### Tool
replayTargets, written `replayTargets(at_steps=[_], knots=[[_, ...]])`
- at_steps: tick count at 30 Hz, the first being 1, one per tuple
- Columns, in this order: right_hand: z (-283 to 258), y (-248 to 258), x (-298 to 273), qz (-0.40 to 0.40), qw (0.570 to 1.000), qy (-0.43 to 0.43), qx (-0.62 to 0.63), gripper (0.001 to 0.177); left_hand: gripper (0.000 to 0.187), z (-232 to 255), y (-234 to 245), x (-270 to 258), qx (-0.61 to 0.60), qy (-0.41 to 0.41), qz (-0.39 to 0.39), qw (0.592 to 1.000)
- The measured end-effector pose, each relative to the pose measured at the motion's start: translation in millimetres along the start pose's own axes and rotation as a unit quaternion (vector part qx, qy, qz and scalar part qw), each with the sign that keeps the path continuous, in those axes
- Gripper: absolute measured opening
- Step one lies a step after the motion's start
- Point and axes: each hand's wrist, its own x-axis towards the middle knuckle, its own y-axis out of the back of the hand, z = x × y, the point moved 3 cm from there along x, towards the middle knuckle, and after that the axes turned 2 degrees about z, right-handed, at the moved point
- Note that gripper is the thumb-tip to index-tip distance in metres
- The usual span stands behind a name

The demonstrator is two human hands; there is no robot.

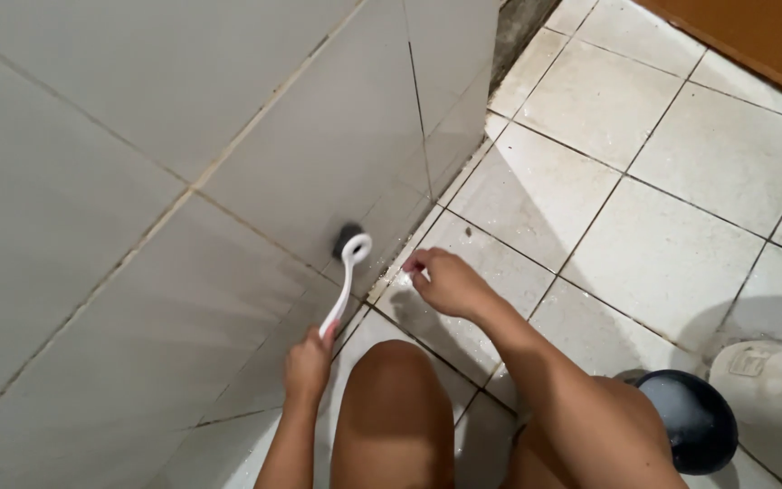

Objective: The person scoops soapy water from a bucket with a cup and pours it onto the tiled wall, then uses a long-handled brush to scrub the wall and floor junction. The person squats to reach lower areas and continues scrubbing the grout lines.

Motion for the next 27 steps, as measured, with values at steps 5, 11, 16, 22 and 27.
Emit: replayTargets(at_steps=[5, 11, 16, 22, 27], knots=[[15, -53, 23, -0.039, 0.992, -0.062, 0.102, 0.045, 0.050, 56, 49, 20, -0.027, -0.015, -0.073, 0.997], [18, -60, 66, 0.035, 0.782, -0.196, 0.590, 0.037, 0.036, 195, 55, 59, -0.129, -0.167, -0.134, 0.968], [81, -70, 106, 0.194, 0.775, -0.183, 0.573, 0.028, 0.029, 199, 80, 54, -0.064, -0.193, -0.263, 0.943], [72, -147, 77, 0.282, 0.914, -0.098, 0.275, 0.028, 0.026, 117, 70, 75, 0.123, -0.134, -0.339, 0.923], [131, -116, 159, 0.243, 0.884, -0.202, 0.345, 0.030, 0.026, 128, 58, 87, 0.094, -0.134, -0.296, 0.941]])
